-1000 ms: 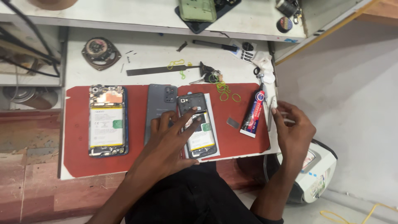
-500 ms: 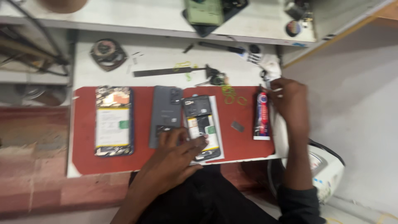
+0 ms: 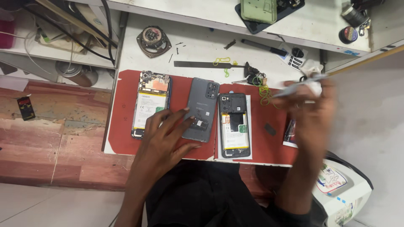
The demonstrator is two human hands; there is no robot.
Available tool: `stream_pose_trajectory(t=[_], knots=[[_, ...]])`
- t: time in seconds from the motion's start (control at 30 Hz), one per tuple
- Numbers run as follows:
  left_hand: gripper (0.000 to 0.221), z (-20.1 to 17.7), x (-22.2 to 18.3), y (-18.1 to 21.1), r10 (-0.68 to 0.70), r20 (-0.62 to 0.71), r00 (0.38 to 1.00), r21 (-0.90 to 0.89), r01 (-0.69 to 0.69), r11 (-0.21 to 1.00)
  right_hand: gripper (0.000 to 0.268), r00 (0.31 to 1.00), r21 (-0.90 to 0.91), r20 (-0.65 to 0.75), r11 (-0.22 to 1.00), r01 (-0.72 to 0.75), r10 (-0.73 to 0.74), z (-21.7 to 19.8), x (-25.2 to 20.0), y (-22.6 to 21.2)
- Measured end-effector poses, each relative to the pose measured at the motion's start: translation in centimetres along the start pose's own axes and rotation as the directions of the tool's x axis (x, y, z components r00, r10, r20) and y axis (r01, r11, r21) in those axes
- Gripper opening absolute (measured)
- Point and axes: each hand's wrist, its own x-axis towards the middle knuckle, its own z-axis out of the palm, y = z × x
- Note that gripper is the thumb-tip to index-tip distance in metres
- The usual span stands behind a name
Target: The person applies a screen protector to a smartphone, then uses a screwdriver to remove screws from the back of the phone and places them on the table.
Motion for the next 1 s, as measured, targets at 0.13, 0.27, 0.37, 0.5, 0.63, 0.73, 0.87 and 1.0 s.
stream_pose_trajectory(t=[0.13,0.27,0.37,0.5,0.63,0.73,0.87,1.0], knots=[[0.065,0.0,0.4,0.0,-0.018,0.004,1.000,0.034,0.018,0.999,0.069,0.953,0.029,0.144,0.961,-0.275,0.268,7.3,-0.9,2.4],[0.071,-0.3,0.7,-0.3,-0.007,-0.011,1.000,0.142,0.008,0.990,0.067,0.972,-0.228,0.122,0.959,-0.168,0.199,11.3,-1.8,2.4],[0.071,-0.6,0.6,-0.5,-0.010,0.017,1.000,0.151,0.007,0.988,0.066,0.974,-0.388,0.138,0.915,-0.112,0.178,12.3,-1.9,1.8],[0.072,-0.4,0.6,-0.8,-0.013,0.039,0.999,0.144,0.007,0.990,0.065,0.971,-0.383,0.200,0.923,-0.046,0.131,12.9,-1.8,1.6],[0.074,-0.2,0.6,-1.0,-0.015,0.042,0.999,0.131,0.010,0.991,0.065,0.980,-0.340,0.175,0.940,-0.029,0.094,13.2,-1.3,1.8],[0.077,-0.2,0.5,-1.1,0.027,0.012,1.000,0.095,-0.028,0.995,0.064,0.982,-0.367,0.171,0.930,-0.016,0.085,13.7,-1.0,2.1],[0.068,-0.3,0.7,-1.3,0.091,-0.030,0.995,0.075,-0.088,0.993,0.065,0.981,-0.425,0.165,0.905,-0.024,0.104,13.5,-1.1,2.0],[0.053,0.1,1.3,-0.8,0.080,-0.115,0.990,-0.005,-0.081,0.997,0.065,0.980,-0.357,0.165,0.933,-0.046,0.112,12.6,-1.2,2.0]])
